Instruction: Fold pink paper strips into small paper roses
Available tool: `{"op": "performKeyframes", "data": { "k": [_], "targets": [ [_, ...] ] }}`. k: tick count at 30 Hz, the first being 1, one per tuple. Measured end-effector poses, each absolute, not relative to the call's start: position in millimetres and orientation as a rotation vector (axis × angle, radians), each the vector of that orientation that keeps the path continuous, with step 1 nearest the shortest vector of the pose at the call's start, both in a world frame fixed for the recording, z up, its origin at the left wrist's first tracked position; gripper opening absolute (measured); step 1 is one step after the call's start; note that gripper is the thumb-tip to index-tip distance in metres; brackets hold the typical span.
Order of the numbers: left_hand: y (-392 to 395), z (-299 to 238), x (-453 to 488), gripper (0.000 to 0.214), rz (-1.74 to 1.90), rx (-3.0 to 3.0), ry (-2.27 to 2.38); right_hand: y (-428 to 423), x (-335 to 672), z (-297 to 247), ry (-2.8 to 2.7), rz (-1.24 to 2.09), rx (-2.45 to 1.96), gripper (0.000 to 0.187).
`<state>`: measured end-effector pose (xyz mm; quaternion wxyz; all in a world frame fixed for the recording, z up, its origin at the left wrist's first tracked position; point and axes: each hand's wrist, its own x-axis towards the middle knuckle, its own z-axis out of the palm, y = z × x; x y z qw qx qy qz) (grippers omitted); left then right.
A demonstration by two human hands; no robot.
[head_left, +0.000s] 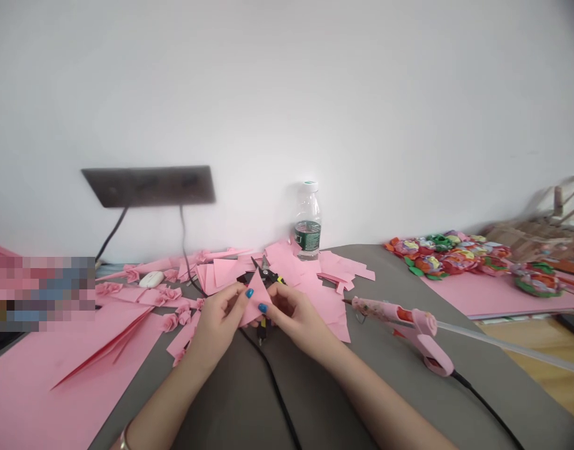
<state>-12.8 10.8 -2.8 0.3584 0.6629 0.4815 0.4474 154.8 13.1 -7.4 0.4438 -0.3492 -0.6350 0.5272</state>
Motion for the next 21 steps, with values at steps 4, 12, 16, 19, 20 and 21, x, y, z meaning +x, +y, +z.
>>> {"op": "performKeyframes", "data": {
  "k": [4, 12, 16, 19, 20, 21],
  "targets": [
    [9.7, -1.8, -11.7, 0.033, 1.203, 1.662, 1.205, 14.8, 153.5, -8.6, -1.431, 1.325, -0.858, 0.034],
    [7.9, -4.6, -6.8, 0.022, 1.05, 1.416, 0.993, 12.8, 154.5, -6.4, -1.359, 1.272, -0.833, 0.03],
    [5.0, -1.7, -6.3, 0.03, 1.05, 1.444, 1.018, 11.8, 155.6, -6.2, -1.354, 1.217, -0.838, 0.031],
    [3.6, -1.2, -5.9, 0.034, 1.062, 1.473, 1.016, 12.7, 155.9, -7.6, -1.353, 1.223, -0.856, 0.031],
    [3.6, -2.0, -6.0, 0.035, 1.063, 1.48, 1.014, 13.1, 155.9, -8.1, -1.354, 1.231, -0.864, 0.03],
    [3.9, -3.2, -6.3, 0.036, 1.063, 1.485, 1.016, 13.6, 155.9, -8.5, -1.355, 1.236, -0.873, 0.03]
  ]
}}
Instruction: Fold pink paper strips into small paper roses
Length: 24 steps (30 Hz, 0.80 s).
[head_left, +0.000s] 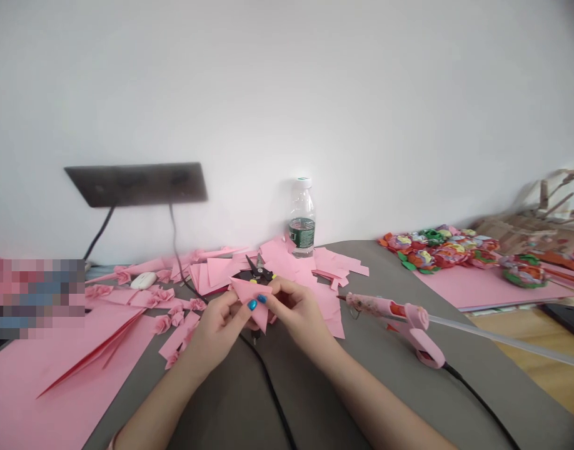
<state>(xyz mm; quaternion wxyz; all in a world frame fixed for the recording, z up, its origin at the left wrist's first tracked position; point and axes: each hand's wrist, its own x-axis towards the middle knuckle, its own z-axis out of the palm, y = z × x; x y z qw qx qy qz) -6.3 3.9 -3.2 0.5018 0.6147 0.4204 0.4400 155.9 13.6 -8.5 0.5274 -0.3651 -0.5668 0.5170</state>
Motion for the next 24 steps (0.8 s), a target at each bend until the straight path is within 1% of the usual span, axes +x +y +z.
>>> {"op": "performKeyframes", "data": {
  "k": [7, 24],
  "targets": [
    [5.8, -10.2, -9.9, 0.04, 1.034, 1.537, 1.053, 14.9, 156.5, -8.0, -1.356, 1.276, -0.867, 0.032],
    [3.3, -5.6, -7.2, 0.042, 1.007, 1.505, 1.068, 12.3, 154.4, -2.2, -1.25, 1.344, -0.873, 0.039]
  ]
}}
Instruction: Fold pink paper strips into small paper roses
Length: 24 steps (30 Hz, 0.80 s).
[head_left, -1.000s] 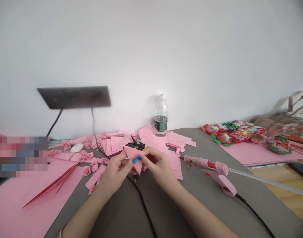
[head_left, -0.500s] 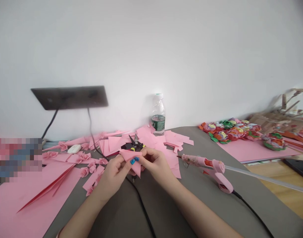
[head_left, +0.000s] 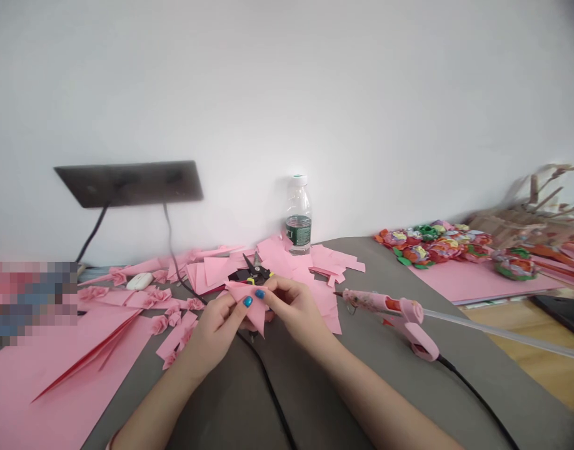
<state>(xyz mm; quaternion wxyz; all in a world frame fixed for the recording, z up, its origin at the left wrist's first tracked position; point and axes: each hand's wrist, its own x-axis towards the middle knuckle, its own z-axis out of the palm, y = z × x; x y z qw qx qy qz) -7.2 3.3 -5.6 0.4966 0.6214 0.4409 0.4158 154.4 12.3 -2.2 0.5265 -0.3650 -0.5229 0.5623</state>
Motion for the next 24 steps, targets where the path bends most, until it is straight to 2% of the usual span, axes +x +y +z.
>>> {"op": "performKeyframes", "data": {
  "k": [10, 24],
  "targets": [
    [0.2, -6.0, -6.8, 0.045, 1.052, 1.398, 1.071, 12.4, 153.5, -2.1, -1.247, 1.363, -0.865, 0.044],
    [3.7, -6.1, -12.1, 0.043, 1.185, 1.671, 1.296, 12.2, 154.7, -5.1, -1.385, 1.326, -0.853, 0.042]
  ]
}}
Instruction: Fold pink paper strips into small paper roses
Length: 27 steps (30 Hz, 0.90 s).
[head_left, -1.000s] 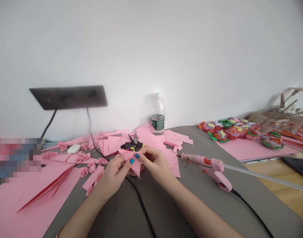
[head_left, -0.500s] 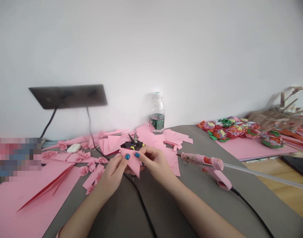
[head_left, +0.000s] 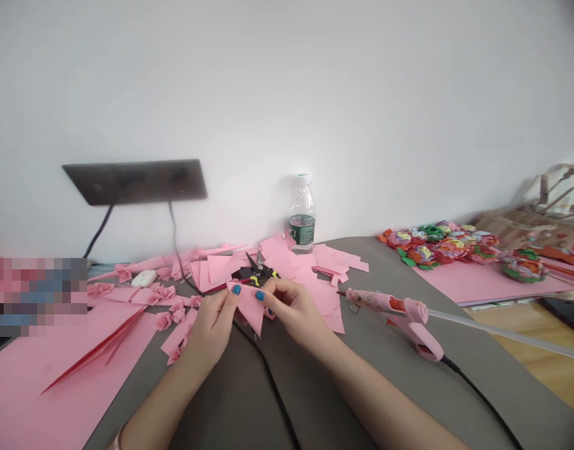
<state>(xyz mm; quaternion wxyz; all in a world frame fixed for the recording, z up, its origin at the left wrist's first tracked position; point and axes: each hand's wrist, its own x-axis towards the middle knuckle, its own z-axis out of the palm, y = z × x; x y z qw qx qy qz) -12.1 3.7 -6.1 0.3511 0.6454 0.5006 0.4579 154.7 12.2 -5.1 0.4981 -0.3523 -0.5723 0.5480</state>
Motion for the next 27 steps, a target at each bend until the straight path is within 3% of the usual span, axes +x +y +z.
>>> {"op": "performKeyframes", "data": {
  "k": [14, 21, 27],
  "targets": [
    [10.0, -0.1, -21.4, 0.035, 1.399, 1.405, 1.268, 13.7, 156.9, -5.8, -1.413, 1.337, -0.878, 0.044],
    [8.1, 2.1, -19.5, 0.045, 1.302, 1.693, 1.429, 10.9, 154.8, -2.2, -1.415, 1.381, -0.852, 0.044],
    [12.6, 6.7, -23.2, 0.042, 1.388, 1.345, 1.293, 14.3, 157.0, -5.8, -1.365, 1.339, -0.88, 0.044]
  ]
}}
